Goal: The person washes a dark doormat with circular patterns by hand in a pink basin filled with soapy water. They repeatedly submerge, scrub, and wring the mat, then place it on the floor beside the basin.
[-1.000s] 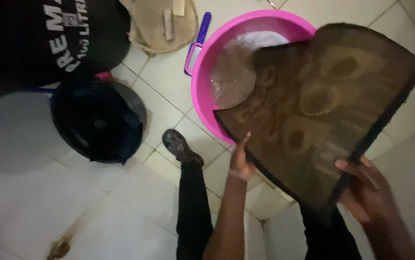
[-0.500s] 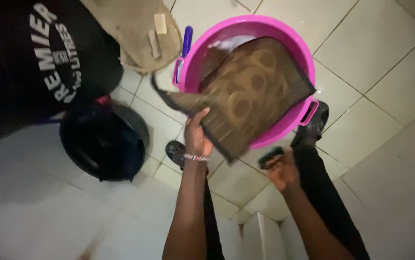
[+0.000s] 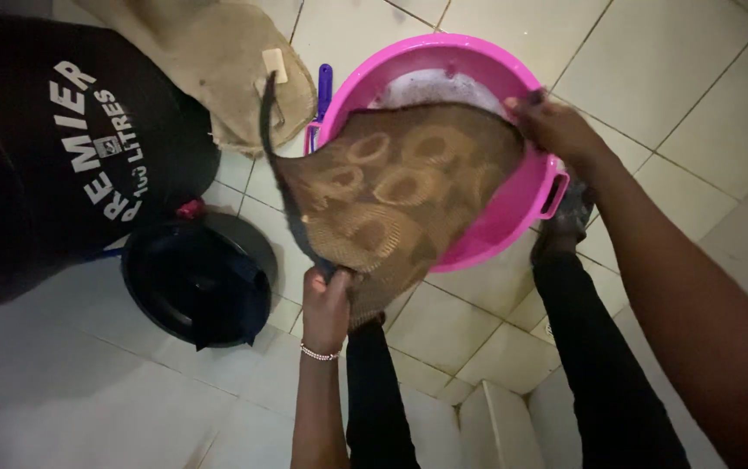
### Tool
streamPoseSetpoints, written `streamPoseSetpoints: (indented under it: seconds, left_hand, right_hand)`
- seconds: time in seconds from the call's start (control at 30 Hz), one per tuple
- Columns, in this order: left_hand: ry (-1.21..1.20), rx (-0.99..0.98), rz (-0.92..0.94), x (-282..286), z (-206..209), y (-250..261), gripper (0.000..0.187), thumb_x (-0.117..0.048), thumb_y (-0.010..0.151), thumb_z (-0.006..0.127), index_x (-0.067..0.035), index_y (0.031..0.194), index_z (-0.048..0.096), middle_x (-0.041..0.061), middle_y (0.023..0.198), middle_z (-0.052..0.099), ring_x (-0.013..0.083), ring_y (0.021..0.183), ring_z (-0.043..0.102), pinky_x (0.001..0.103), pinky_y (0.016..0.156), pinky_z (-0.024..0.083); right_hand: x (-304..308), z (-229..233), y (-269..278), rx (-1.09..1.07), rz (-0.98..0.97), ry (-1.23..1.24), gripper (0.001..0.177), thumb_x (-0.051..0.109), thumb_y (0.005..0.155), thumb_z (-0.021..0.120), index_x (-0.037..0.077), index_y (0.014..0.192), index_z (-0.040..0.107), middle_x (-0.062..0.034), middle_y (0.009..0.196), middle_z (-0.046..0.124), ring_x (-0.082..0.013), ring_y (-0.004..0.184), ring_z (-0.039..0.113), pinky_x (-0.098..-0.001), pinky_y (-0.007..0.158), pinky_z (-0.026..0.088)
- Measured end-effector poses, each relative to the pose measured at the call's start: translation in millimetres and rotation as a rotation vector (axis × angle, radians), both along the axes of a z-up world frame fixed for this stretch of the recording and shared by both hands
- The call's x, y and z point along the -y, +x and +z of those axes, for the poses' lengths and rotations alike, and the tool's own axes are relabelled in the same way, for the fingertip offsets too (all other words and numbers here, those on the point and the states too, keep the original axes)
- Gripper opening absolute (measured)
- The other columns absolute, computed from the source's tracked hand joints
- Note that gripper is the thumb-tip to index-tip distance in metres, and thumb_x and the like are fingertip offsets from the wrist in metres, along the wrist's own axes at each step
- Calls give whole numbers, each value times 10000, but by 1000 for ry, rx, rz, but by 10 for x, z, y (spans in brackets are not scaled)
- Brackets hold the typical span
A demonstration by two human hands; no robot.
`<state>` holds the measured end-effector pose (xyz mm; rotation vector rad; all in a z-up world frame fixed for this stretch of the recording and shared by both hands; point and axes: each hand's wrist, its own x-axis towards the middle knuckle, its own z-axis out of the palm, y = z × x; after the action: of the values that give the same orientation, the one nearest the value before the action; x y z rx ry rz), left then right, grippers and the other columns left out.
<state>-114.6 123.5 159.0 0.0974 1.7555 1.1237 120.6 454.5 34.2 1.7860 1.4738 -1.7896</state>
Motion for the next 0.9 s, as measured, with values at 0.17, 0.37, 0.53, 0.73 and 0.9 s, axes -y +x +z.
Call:
streamPoseSetpoints:
  seconds: [0.17,0.37,0.53,0.73,0.9]
  left_hand:
    - [-94,-24,20,284,-316,-73,266,-264,988,609,-10,926,560,43,826,621,141,727,561,276,677,487]
    - [-160,-6,128,316,-382,-151,254,-231,1020,657,12,948,644,27,806,587,124,686,474,266,641,418]
    - [104,-966,-631,608,-599,-65,361,31,1031,411,39,1220,718,111,953,650,139,821,549,246,750,433]
    - [-118,-397,-283,330,-203,-55,311,-302,1048,681,9,1034,694,31,836,500,140,781,466,281,757,450]
    - [62,143,95,435,-399,132,465,-497,932,727,-128,1200,637,-70,1179,641,63,1073,579,251,925,443]
  right_hand:
    - [221,277,-72,-10,10,-198,570,469,972,623,6,1305,614,-186,1146,698,-315,1047,696,-444,965,550]
    - [580,565,398,-396,-540,-184,536,269,927,709,-1,1353,530,-134,1310,610,-276,1269,582,-456,1095,464]
    - [620,735,652,-444,-533,-52,508,244,976,703,4,1376,504,-123,1334,575,-265,1279,539,-431,1133,400]
    - [583,1198,601,-449,-490,129,355,304,1065,658,61,1276,508,-79,1255,569,-227,1282,534,-401,1195,394]
    - [1017,955,856,217,-128,179,446,485,1031,584,40,1050,607,-133,952,642,-265,939,613,-479,875,468]
